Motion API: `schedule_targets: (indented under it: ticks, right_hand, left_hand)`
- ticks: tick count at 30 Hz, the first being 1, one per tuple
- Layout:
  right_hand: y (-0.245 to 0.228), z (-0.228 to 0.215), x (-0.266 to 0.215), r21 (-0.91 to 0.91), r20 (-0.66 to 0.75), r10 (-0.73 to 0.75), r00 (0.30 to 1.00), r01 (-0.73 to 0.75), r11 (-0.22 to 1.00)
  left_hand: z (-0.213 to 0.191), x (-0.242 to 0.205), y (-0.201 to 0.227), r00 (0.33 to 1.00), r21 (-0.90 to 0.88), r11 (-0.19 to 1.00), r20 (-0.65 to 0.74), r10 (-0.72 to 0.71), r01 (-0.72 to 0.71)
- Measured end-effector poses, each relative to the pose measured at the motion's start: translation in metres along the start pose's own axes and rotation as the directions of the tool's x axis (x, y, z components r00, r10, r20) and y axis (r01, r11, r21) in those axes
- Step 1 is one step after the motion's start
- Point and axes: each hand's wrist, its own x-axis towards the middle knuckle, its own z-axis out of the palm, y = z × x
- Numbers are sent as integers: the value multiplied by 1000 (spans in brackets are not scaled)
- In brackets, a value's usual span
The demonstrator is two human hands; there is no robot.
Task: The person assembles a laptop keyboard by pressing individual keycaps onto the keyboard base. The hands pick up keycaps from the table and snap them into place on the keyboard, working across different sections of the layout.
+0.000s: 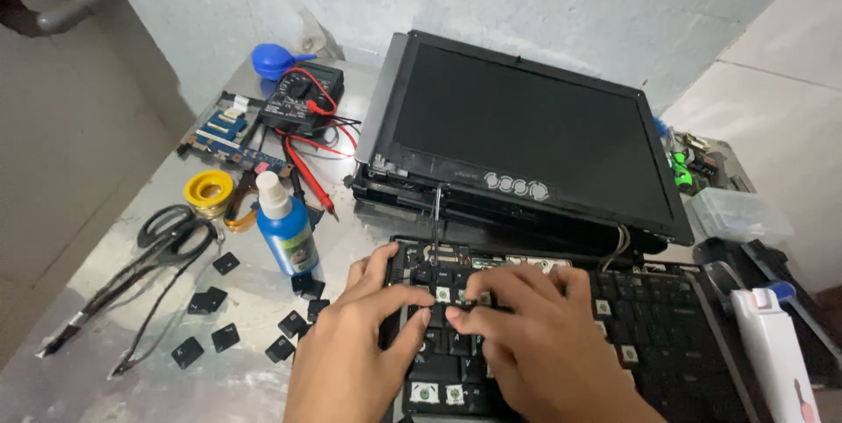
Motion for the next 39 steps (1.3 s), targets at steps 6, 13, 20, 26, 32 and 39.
schedule_targets:
  ticks: [6,13,20,26,32,39]
  right_hand:
    - [0,1,0,-2,17,-7,1000,7,1000]
    - [-13,-14,12,-71,-29,-63,998,61,996]
    - [-14,-10,8,-127,-27,-81,996,77,989]
    - [-2,-14,10,171,97,97,991,-113,979]
    - [-8,-29,11,302,245,320,915,-386,872]
    - [-9,-21,8,205,29,159,987,-162,965]
  left_hand:
    - [-5,-2,7,997,35,997,46,-67,66]
    - [-1,2,-2,999,-3,1000,-29,16,-16]
    - [5,2,-9,997,25,997,-29,72,-71]
    - [-2,2,-4,999,-6,999,-6,39,-39]
    - [4,2,-14,985,-58,988,-100,140,-146]
    - [-3,-3,-4,990,-48,991,-73,121,-124]
